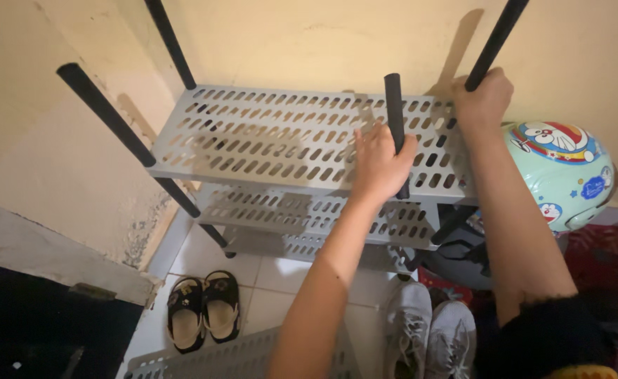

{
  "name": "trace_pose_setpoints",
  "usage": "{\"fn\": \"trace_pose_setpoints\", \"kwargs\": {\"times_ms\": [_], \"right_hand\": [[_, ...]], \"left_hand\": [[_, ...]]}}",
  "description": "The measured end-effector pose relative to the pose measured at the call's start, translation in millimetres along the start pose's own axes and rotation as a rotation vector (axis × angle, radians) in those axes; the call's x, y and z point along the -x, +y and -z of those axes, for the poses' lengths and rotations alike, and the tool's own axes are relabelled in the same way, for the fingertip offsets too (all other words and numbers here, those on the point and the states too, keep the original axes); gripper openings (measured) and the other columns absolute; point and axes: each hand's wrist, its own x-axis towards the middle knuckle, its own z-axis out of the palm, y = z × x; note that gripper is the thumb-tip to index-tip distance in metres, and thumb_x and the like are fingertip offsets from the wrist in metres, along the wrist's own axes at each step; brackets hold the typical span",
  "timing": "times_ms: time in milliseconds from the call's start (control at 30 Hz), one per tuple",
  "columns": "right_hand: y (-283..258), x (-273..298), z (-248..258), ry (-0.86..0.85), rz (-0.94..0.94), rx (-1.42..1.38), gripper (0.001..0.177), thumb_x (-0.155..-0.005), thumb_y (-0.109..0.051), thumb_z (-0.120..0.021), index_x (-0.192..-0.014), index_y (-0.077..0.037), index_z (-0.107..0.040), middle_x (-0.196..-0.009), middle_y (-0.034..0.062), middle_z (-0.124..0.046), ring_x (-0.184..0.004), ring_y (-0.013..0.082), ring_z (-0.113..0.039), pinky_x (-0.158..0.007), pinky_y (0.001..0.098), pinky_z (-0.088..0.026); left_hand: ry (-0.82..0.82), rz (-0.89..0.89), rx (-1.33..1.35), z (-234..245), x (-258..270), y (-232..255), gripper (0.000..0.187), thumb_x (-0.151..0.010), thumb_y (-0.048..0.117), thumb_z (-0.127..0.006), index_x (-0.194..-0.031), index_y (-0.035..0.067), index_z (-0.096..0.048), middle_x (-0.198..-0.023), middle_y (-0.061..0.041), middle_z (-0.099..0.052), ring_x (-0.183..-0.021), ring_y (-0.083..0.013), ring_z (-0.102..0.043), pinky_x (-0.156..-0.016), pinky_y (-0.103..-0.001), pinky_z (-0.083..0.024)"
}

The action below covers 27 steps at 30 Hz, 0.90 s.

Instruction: The person assembles a multi-tier shoe rack by inserting black support poles into gray perforated shelves. They repeatedly attach and detach shelves and poles, adjusting the structure's height and configuration in a cluttered indoor space.

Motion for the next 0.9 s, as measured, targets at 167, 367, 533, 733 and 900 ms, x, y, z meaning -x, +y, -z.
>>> {"fn": "trace_pose_setpoints", "kwargs": {"times_ms": [167,367,533,733,900], "right_hand": [[-10,0,16,-0.121,0.058,-0.012,0.027,-0.093,-0.015,-0.082,-0.097,0.005,-0.065,-0.083,0.0247,-0.068,-0.080,0.0435,-0.069,-0.073,0.0490,-0.054],[-19,1,19,-0.086,0.209,-0.133,0.030,-0.098,-0.003,-0.071,-0.122,0.009,-0.057,-0.099,0.0300,-0.068,-0.092,0.0456,-0.068,-0.081,0.0488,-0.054],[-42,1,24,0.092,0.321,-0.183,0.056,-0.104,-0.002,-0.070,-0.143,0.011,-0.032,-0.106,0.0274,-0.069,-0.096,0.0405,-0.070,-0.084,0.0437,-0.055],[-107,21,62,-0.108,0.183,-0.479,0.062,-0.116,-0.007,-0.069,-0.154,0.001,-0.022,-0.088,0.0143,-0.075,-0.076,0.0183,-0.075,-0.071,0.0314,-0.055],[-167,61,90,-0.140,0.190,-0.598,0.056,-0.118,-0.007,-0.065,-0.155,-0.001,-0.024,-0.094,0.0115,-0.076,-0.081,0.0140,-0.075,-0.072,0.0261,-0.056]], "left_hand": [[0.038,-0.044,-0.018,-1,2,0,0.036,-0.094,0.033,-0.057,-0.093,-0.002,-0.067,-0.101,-0.022,-0.069,-0.112,-0.0404,-0.063,-0.123,-0.061,-0.021],[-0.010,0.011,-0.012,2,0,5,0.038,-0.093,0.034,-0.056,-0.096,-0.001,-0.069,-0.101,-0.022,-0.070,-0.111,-0.0395,-0.064,-0.125,-0.061,-0.018],[0.021,-0.013,-0.020,-1,0,0,0.042,-0.097,0.037,-0.054,-0.095,-0.002,-0.069,-0.101,-0.025,-0.070,-0.113,-0.0423,-0.063,-0.122,-0.060,-0.020],[0.002,0.151,0.105,-12,-6,-17,0.054,-0.108,0.042,-0.032,-0.105,0.003,-0.069,-0.105,-0.024,-0.073,-0.111,-0.0405,-0.066,-0.114,-0.056,-0.038],[-0.021,0.226,1.248,13,-2,-15,0.045,-0.109,0.044,-0.033,-0.111,0.007,-0.059,-0.138,-0.018,-0.067,-0.105,-0.0221,-0.054,-0.097,-0.045,-0.035]]}}
